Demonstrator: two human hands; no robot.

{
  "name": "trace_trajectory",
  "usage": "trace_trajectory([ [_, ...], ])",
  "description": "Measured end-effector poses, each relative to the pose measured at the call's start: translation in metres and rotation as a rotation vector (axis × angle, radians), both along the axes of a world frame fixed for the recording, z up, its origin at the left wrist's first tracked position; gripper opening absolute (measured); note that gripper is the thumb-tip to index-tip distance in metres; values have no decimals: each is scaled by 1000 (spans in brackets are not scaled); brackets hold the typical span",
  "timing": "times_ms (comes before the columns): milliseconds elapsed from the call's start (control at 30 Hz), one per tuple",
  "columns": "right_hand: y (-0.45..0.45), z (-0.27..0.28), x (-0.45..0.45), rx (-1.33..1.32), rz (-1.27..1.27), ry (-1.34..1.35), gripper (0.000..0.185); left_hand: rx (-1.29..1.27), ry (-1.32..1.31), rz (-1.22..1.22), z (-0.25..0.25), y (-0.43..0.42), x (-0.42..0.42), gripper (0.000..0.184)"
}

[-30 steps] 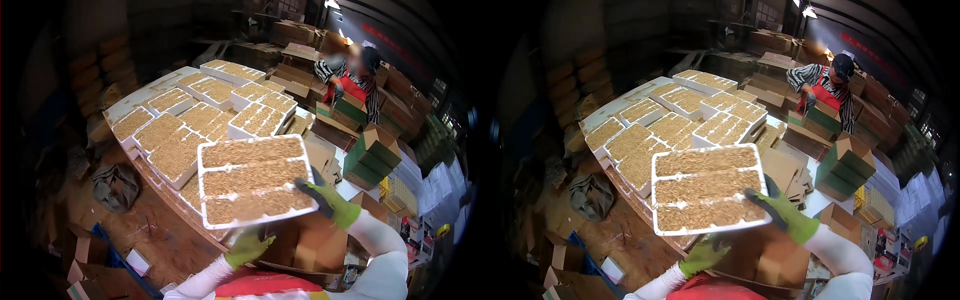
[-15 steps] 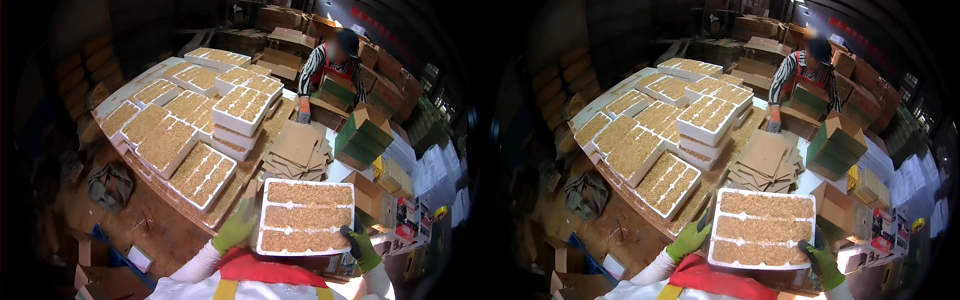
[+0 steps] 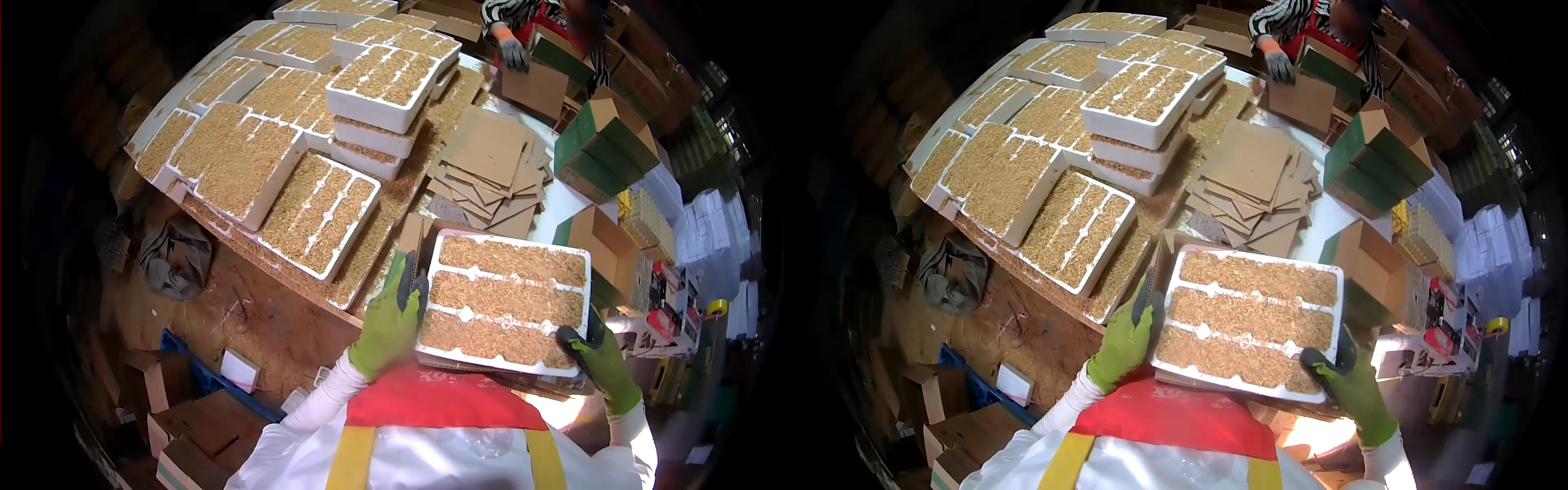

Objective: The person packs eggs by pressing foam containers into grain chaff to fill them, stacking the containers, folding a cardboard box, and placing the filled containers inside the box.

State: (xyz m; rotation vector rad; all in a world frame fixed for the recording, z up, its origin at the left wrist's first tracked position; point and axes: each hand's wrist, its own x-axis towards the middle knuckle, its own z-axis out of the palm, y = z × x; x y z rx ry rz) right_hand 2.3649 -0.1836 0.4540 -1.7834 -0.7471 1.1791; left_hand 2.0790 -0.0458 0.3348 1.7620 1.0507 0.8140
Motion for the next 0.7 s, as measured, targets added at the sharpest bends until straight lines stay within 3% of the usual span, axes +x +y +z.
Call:
trace_trajectory([
  [67,9,-15,12,-189,261,-381,44,-38,13,-92,9,3,-1,56],
  [133,18,-47,17,-236,601,-1128,39,-95,-13,-172,18,12,-4,56],
  [200,29,-60,6,-171,560,-1150,36,-175,-75,-251,23,31,-10,55],
  [300,36,-72,-4,13,600,-1338,32,-5,25,-126,-5,100,3,43],
  [367,54,-55,-21,-38,693,-1204,43,150,101,-68,-7,146,41,36],
  [400,60,-55,-29,90,739,-1135,65,196,153,-92,-20,173,62,36],
  [433,66,-72,-28,99,877,-972,82,377,250,-133,-49,202,86,39],
  [467,75,-71,-40,-25,1031,-979,81,559,341,-172,-77,230,112,44],
  [533,85,-74,-41,64,1072,-1087,76,680,489,-221,-96,269,163,64],
  [600,85,-88,-47,0,1082,-1142,73,680,725,-194,-104,286,198,95],
  [700,94,-99,-64,-184,1158,-1147,76,503,911,-409,-164,320,230,104],
])
